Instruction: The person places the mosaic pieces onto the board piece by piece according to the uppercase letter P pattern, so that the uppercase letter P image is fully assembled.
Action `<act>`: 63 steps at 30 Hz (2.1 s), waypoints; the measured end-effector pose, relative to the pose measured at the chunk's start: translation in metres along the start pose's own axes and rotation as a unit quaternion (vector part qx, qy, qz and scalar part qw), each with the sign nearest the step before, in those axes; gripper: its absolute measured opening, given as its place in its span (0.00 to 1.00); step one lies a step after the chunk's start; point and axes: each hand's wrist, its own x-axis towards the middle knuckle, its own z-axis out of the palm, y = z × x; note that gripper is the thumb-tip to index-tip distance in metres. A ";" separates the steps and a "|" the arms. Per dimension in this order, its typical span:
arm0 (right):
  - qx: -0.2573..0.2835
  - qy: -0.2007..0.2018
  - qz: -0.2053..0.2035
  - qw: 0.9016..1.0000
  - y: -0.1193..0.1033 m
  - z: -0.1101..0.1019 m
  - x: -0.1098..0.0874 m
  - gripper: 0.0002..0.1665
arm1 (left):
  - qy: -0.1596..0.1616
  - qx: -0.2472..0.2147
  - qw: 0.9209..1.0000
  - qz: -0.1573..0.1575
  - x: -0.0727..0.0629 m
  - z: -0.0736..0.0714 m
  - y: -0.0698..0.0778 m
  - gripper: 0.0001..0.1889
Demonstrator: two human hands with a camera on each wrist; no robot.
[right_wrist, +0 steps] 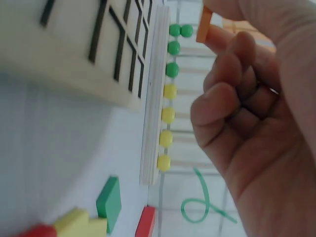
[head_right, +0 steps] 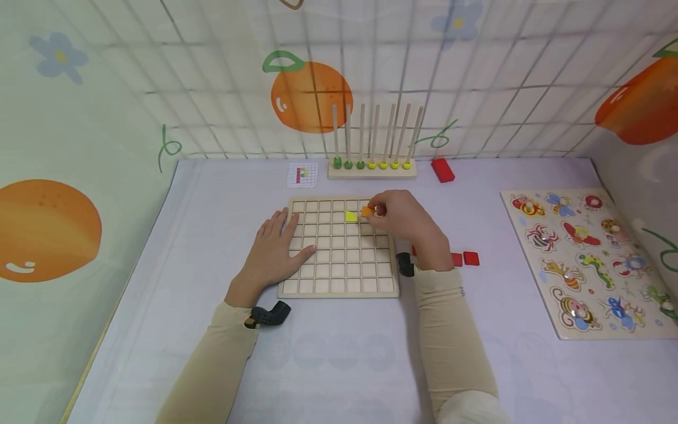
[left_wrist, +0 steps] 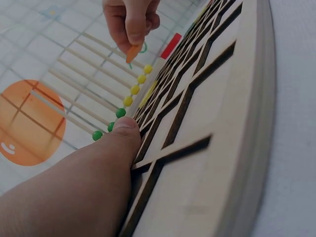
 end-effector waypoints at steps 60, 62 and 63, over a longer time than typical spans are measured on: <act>-0.080 -0.053 -0.017 0.995 -0.038 0.041 0.043 0.12 | -0.007 0.009 1.000 -0.007 0.000 -0.001 0.003 0.49; -0.078 -0.053 -0.020 0.995 -0.038 0.042 0.044 0.12 | -0.004 0.009 1.000 -0.007 0.000 0.000 0.003 0.50; -0.079 -0.053 -0.022 0.995 -0.038 0.042 0.045 0.12 | -0.003 0.010 1.000 -0.007 0.000 0.000 0.002 0.50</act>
